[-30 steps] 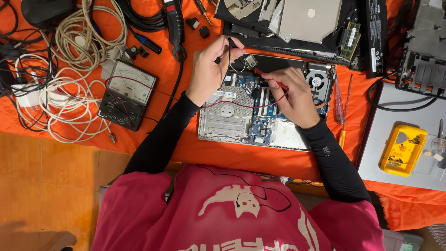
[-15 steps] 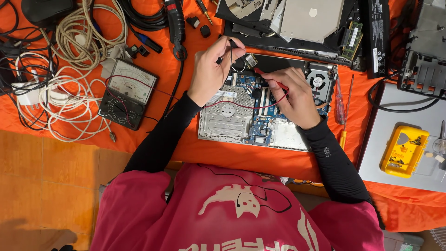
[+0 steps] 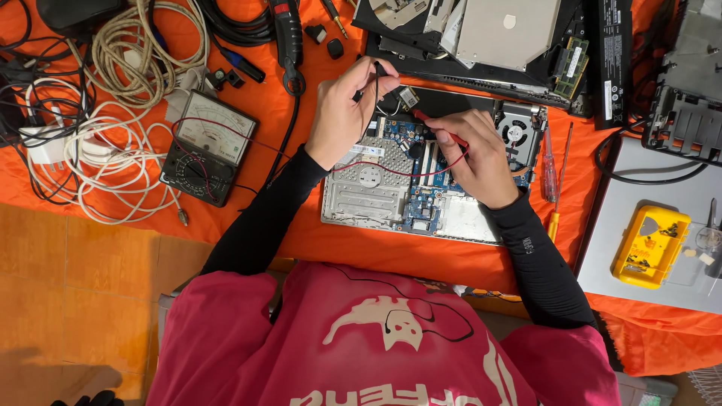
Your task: Repairing a laptop by heating internal components with a hair dryer and then manipulating internal wiring and using a multimeter.
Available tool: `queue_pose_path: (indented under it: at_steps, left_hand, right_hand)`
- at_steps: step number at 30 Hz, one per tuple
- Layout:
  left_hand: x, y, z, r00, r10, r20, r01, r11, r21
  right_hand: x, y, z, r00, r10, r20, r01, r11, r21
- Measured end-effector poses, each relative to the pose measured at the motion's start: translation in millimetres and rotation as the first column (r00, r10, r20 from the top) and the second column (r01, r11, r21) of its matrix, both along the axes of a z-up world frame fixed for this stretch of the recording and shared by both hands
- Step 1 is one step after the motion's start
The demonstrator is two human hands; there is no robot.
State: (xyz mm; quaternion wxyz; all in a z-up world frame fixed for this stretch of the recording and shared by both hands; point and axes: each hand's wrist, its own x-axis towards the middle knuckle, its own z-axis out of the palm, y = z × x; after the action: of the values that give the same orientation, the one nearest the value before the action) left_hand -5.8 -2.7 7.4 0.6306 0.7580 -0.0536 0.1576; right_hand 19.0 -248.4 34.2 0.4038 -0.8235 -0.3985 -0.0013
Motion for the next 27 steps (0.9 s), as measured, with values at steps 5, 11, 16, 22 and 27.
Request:
queue_pose_path:
  at_steps: [5,11,16,22,27]
  left_hand:
    - [2.4,1.0,6.0,0.999,-0.001,0.054,0.000,1.000,0.010]
    - [1.5,-1.6,6.7,0.999,0.025,0.031,-0.027,0.997,0.073]
    - [1.3,-1.8,8.4,0.999,0.034,0.030,-0.036,0.996,0.079]
    - [0.8,0.7,3.1,0.998,0.022,0.063,-0.027,0.997,0.073]
    - [1.6,0.7,1.0,0.998,0.038,0.058,-0.041,0.998,0.047]
  right_hand:
    - [5.8,-0.2,-1.3,1.000,0.023,0.011,-0.023,1.000,0.016]
    - [3.1,0.5,1.3,1.000,-0.002,-0.008,0.002,1.000,0.007]
    - [1.1,1.0,2.8,1.000,0.023,0.015,-0.023,1.000,-0.015]
    - [1.1,1.0,-0.4,0.999,0.013,0.033,-0.012,1.000,-0.017]
    - [0.9,2.2,0.6,0.999,0.018,0.031,-0.018,1.000,-0.011]
